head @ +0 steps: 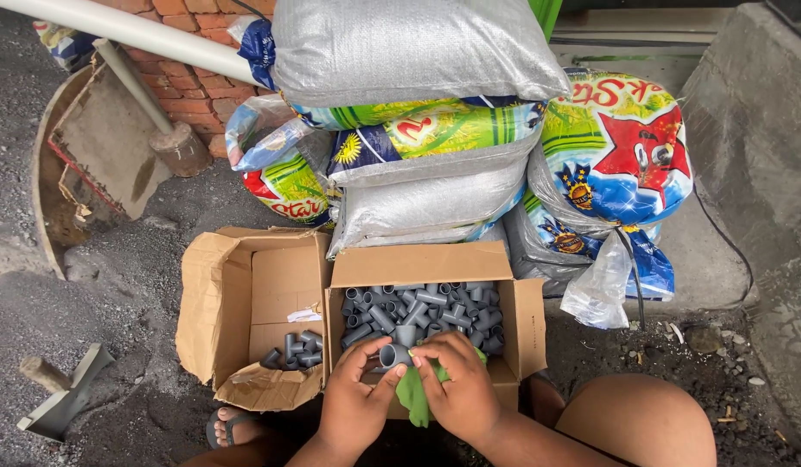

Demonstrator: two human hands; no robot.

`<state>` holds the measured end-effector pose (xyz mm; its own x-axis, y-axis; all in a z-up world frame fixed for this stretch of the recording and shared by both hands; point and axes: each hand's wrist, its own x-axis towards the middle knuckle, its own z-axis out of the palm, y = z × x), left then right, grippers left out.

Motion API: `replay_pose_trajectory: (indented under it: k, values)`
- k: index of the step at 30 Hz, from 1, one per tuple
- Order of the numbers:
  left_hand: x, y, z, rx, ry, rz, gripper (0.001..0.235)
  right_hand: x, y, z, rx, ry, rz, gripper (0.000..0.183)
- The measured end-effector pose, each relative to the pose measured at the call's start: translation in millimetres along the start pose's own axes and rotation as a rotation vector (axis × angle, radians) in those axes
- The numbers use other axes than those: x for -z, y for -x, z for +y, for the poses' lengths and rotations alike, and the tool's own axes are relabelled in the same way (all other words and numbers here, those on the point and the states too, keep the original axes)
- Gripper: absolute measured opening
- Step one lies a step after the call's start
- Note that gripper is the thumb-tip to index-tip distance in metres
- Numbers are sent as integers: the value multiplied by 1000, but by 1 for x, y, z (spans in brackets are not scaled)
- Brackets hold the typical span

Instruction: The person is cleaning grey PVC pipe elbows with a green cloth and moving them from one cardboard box to another.

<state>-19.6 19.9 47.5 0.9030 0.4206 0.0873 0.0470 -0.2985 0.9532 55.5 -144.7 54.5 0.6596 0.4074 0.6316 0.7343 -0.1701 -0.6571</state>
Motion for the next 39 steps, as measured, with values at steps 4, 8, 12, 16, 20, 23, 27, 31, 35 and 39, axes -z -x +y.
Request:
replay_pose_trajectory:
  k: [4, 8, 12, 16, 20, 23, 27, 31, 35, 39]
  values:
    - [5, 7, -2, -95, -77, 74, 38, 6, -5, -13, -98, 16, 27, 14]
    - [4, 13, -7, -117, 49, 183, 39, 2, 1, -30, -50, 93, 40, 17]
    - [6, 21, 2, -207, 82, 190, 37, -10, -5, -25, -58, 137, 51, 17]
    - [10, 26, 7, -251, 84, 216, 37, -16, -9, -29, -55, 124, 132, 11]
    - [12, 26, 13, -211, 71, 250, 38, -15, -5, -43, 38, 116, 89, 13]
    - [9, 26, 15, -8, 151, 265, 37, -14, -10, -19, -154, 112, 166, 10]
    - [0, 22, 6, 17, 194, 235, 38, -5, -13, -36, -80, 102, 162, 9]
    - [-12, 19, 7, 67, 342, 243, 39, 7, -19, -34, 40, 198, 145, 15]
    - [-17, 20, 15, 101, 347, 254, 39, 18, -23, -27, 2, 234, 231, 17]
    - [-18, 24, 7, 57, 376, 216, 36, 10, -9, -36, 110, 204, 128, 10]
